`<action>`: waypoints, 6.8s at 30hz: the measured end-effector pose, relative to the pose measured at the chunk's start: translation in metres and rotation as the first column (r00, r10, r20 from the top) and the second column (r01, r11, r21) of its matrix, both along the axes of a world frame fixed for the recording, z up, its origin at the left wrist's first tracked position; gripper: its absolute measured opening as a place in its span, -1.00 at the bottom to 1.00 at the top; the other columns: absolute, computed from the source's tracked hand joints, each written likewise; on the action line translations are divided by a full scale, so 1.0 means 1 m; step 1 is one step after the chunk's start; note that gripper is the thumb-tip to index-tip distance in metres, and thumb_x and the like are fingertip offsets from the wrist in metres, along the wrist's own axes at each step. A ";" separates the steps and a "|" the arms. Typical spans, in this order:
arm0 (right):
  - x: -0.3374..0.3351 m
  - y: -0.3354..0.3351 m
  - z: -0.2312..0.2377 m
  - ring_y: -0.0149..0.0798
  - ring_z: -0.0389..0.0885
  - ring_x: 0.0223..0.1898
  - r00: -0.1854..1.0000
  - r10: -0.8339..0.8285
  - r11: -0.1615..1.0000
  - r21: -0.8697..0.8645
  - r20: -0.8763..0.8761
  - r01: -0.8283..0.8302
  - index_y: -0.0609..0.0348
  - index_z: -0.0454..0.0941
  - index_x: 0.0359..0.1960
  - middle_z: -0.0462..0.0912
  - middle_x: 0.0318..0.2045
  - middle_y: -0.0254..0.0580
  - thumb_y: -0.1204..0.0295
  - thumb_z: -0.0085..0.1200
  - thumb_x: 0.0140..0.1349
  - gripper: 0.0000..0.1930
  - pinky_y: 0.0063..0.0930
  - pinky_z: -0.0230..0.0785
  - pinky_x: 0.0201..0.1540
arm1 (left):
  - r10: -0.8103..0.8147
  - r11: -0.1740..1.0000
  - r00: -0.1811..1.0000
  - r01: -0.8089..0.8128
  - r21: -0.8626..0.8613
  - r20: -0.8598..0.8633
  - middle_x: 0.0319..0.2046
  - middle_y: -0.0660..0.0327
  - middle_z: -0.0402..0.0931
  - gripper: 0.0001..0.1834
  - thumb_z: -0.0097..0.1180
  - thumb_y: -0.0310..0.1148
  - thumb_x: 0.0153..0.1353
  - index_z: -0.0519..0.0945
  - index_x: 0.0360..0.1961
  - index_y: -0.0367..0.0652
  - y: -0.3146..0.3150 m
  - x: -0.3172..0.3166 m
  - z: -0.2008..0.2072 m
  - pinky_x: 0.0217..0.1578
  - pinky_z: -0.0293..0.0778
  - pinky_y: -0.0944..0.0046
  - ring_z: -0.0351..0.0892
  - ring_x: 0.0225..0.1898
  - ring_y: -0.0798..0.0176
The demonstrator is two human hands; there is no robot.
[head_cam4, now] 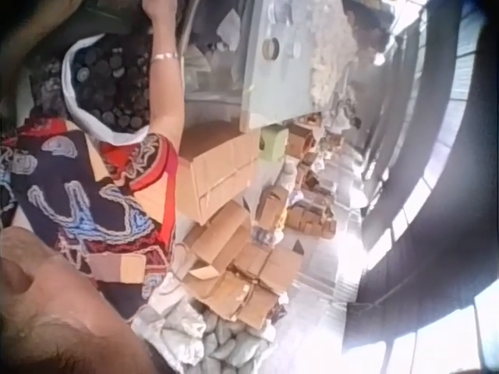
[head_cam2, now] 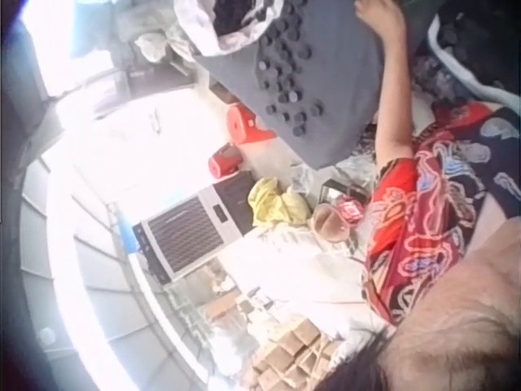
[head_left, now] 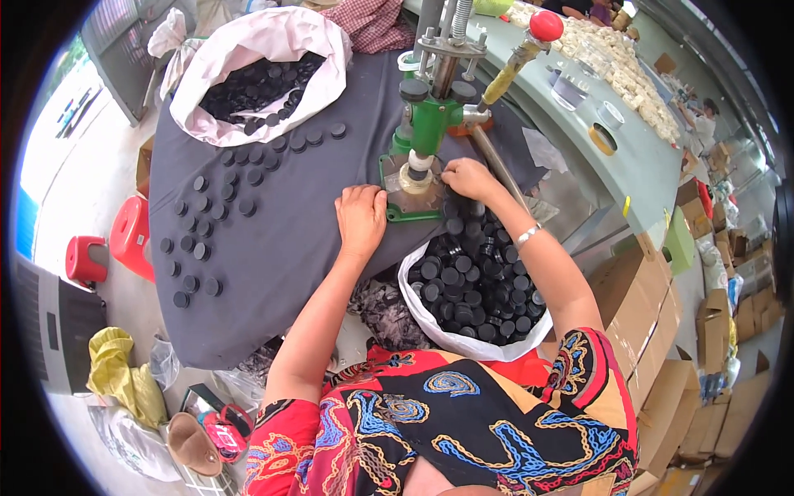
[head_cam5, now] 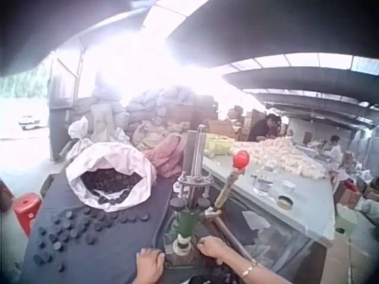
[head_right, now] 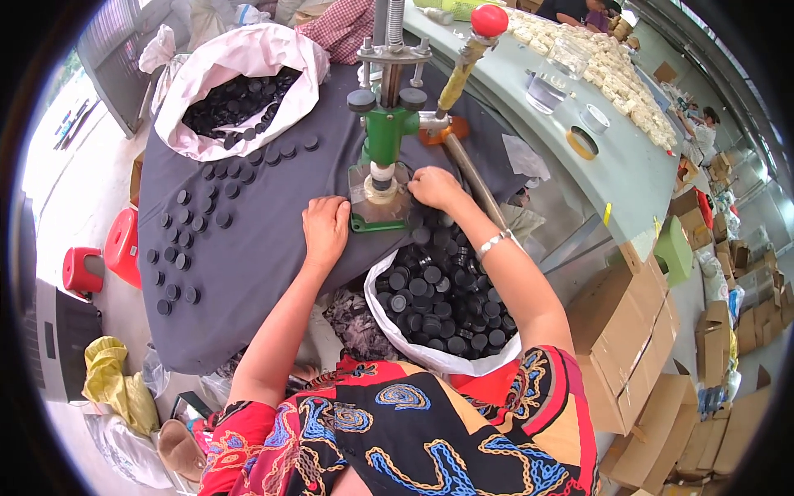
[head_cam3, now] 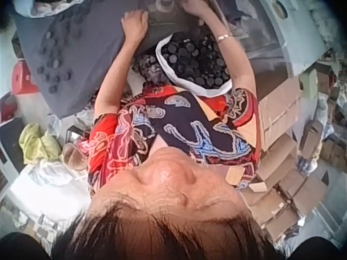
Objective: The person assembles black plastic components using a manual hand press.
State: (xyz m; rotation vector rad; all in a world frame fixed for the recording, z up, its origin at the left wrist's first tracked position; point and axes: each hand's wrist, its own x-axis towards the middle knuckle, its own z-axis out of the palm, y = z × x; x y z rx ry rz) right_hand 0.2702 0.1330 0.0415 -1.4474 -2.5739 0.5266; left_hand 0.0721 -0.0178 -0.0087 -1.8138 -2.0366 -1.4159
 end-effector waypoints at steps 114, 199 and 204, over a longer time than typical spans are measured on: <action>0.053 -0.138 0.120 -0.44 0.36 -0.54 0.340 0.398 0.895 0.442 -0.852 0.061 0.47 0.51 -0.19 0.41 -0.60 -0.26 0.43 -0.20 0.43 -0.71 -0.45 0.38 -0.31 | 0.305 0.930 0.951 -0.308 0.199 0.044 -0.14 0.05 0.57 -0.58 0.26 -0.54 -0.09 0.56 -0.11 -0.18 -0.138 -0.089 0.038 -0.07 0.43 0.06 0.51 -0.09 -0.04; 0.048 -0.139 0.051 -0.34 0.43 -0.47 0.358 0.599 0.755 0.654 -0.716 0.045 0.41 0.54 -0.28 0.51 -0.52 -0.15 0.55 -0.18 0.35 -0.78 -0.43 0.35 -0.28 | 0.141 0.981 0.966 -0.166 0.103 0.215 -0.13 0.09 0.59 -0.51 0.26 -0.53 -0.03 0.55 0.02 -0.15 -0.095 -0.070 0.027 -0.14 0.49 0.23 0.59 -0.09 0.14; 0.063 -0.136 0.063 -0.40 0.42 -0.49 0.329 0.529 0.838 0.542 -0.782 -0.060 0.39 0.52 -0.30 0.50 -0.53 -0.18 0.58 -0.11 0.31 -0.86 -0.49 0.36 -0.28 | 0.486 0.838 0.860 -0.509 0.196 0.154 -0.14 0.07 0.59 -0.56 0.25 -0.54 -0.07 0.57 -0.07 -0.20 -0.150 -0.140 0.018 -0.04 0.46 0.12 0.53 -0.08 0.00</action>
